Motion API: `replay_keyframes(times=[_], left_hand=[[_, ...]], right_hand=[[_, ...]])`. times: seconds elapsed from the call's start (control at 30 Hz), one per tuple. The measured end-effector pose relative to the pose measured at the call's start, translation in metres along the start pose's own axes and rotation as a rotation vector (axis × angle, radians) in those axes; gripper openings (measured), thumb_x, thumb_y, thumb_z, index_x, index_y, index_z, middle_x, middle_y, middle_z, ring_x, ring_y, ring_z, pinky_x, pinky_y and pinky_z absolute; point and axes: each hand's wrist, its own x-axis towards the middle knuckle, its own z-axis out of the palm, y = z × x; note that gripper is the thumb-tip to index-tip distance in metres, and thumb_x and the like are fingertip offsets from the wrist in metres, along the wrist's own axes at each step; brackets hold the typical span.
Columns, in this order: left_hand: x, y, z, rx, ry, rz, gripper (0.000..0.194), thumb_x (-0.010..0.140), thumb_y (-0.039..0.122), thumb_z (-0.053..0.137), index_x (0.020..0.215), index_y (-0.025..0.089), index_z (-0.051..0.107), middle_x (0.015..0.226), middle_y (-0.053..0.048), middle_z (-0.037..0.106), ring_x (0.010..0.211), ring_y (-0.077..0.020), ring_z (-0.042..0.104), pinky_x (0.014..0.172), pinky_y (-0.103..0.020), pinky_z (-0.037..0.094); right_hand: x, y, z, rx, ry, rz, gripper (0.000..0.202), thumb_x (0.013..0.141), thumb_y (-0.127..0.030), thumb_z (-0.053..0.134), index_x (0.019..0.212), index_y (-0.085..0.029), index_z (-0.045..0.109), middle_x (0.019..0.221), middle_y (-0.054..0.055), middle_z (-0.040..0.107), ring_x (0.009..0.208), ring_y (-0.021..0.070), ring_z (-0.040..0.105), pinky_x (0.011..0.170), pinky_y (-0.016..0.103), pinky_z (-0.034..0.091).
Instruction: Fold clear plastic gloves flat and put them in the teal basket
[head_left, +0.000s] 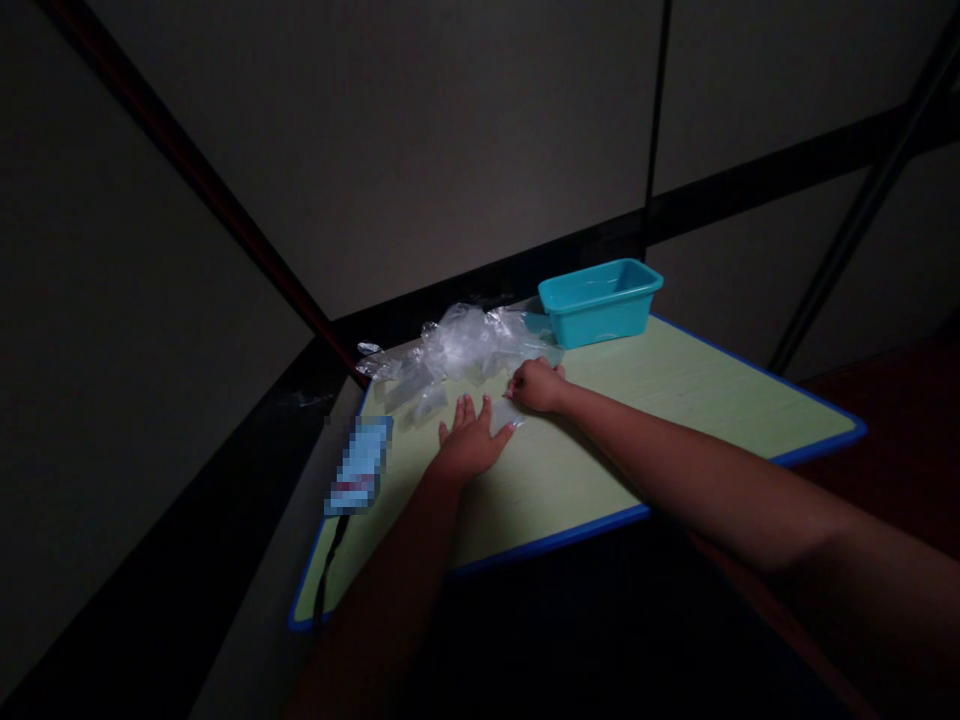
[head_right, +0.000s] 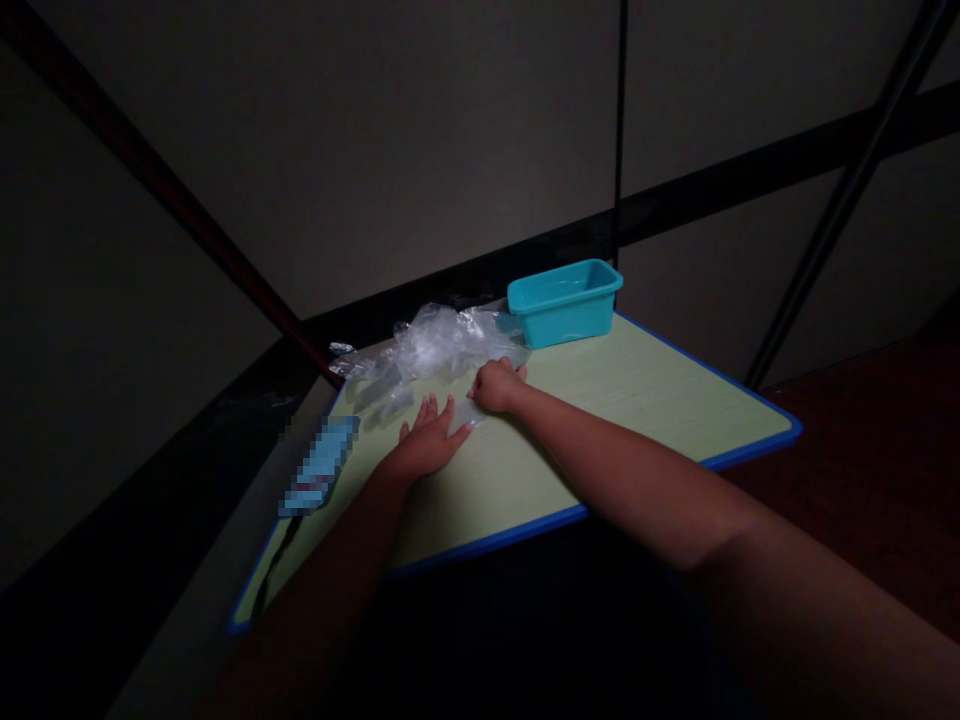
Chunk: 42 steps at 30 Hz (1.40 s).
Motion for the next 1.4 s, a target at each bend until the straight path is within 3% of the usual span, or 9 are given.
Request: replay_keyframes(times=[0.23, 0.43, 0.67, 0.87, 1.0, 1.2, 1.4], left_hand=[[0.0001, 0.0013, -0.0016, 0.004, -0.03, -0.022, 0.078, 0.084, 0.067, 0.013, 0.147, 0.023, 0.003, 0.152, -0.012, -0.006, 0.14, -0.0264, -0.005, 0.107, -0.054, 0.014], [0.0008, 0.0006, -0.0002, -0.021, -0.024, -0.016, 0.078, 0.083, 0.068, 0.014, 0.147, 0.024, 0.004, 0.152, -0.012, -0.006, 0.14, -0.0269, -0.004, 0.107, -0.055, 0.012], [0.0014, 0.0003, 0.0, -0.019, -0.022, -0.018, 0.078, 0.084, 0.068, 0.014, 0.147, 0.023, 0.004, 0.152, -0.012, -0.006, 0.14, -0.0273, -0.004, 0.107, -0.056, 0.012], [0.0008, 0.0011, -0.0007, -0.012, -0.032, -0.021, 0.077, 0.084, 0.067, 0.014, 0.147, 0.024, 0.003, 0.152, -0.011, -0.008, 0.139, -0.0267, -0.005, 0.107, -0.055, 0.012], [0.0001, 0.0011, -0.0011, -0.029, -0.027, -0.012, 0.077, 0.085, 0.066, 0.015, 0.147, 0.023, 0.004, 0.152, -0.013, -0.008, 0.139, -0.0279, -0.005, 0.106, -0.056, 0.012], [0.0005, 0.0012, -0.0009, -0.032, -0.031, -0.021, 0.077, 0.084, 0.067, 0.016, 0.147, 0.024, 0.004, 0.152, -0.013, -0.008, 0.139, -0.0272, -0.007, 0.106, -0.056, 0.012], [0.0007, 0.0004, -0.0004, -0.06, -0.025, -0.011, 0.078, 0.084, 0.068, 0.016, 0.147, 0.024, 0.005, 0.152, -0.015, -0.006, 0.139, -0.0271, -0.007, 0.106, -0.057, 0.01]], right_hand=[[-0.005, -0.0049, -0.001, -0.076, 0.003, 0.014, 0.036, 0.082, -0.042, 0.05, 0.091, -0.015, 0.071, 0.107, 0.016, 0.063, 0.112, 0.0324, 0.045, 0.085, 0.04, 0.04], [-0.0049, -0.0062, -0.0003, 0.039, -0.025, 0.02, 0.03, 0.077, -0.046, 0.055, 0.081, -0.021, 0.071, 0.097, 0.01, 0.067, 0.109, 0.0318, 0.048, 0.083, 0.039, 0.04], [-0.0043, -0.0052, -0.0016, 0.196, -0.025, 0.067, 0.021, 0.076, -0.037, 0.059, 0.087, -0.022, 0.068, 0.093, 0.005, 0.069, 0.092, 0.0222, 0.058, 0.076, 0.031, 0.041], [-0.0051, -0.0059, -0.0025, 0.082, -0.004, 0.14, 0.027, 0.077, -0.039, 0.058, 0.091, -0.02, 0.072, 0.102, 0.012, 0.067, 0.108, 0.0311, 0.052, 0.083, 0.039, 0.041], [-0.0058, -0.0082, -0.0006, 0.096, -0.01, 0.123, 0.027, 0.076, -0.041, 0.059, 0.087, -0.021, 0.073, 0.098, 0.011, 0.068, 0.11, 0.0315, 0.049, 0.085, 0.04, 0.038], [-0.0056, -0.0093, -0.0002, 0.202, -0.005, 0.137, 0.021, 0.068, -0.042, 0.067, 0.077, -0.024, 0.072, 0.088, 0.005, 0.069, 0.101, 0.0267, 0.054, 0.084, 0.037, 0.036], [-0.0063, -0.0098, 0.0015, 0.288, -0.005, 0.105, 0.012, 0.069, -0.03, 0.066, 0.077, -0.022, 0.068, 0.082, 0.0, 0.069, 0.085, 0.0183, 0.059, 0.076, 0.029, 0.036]])
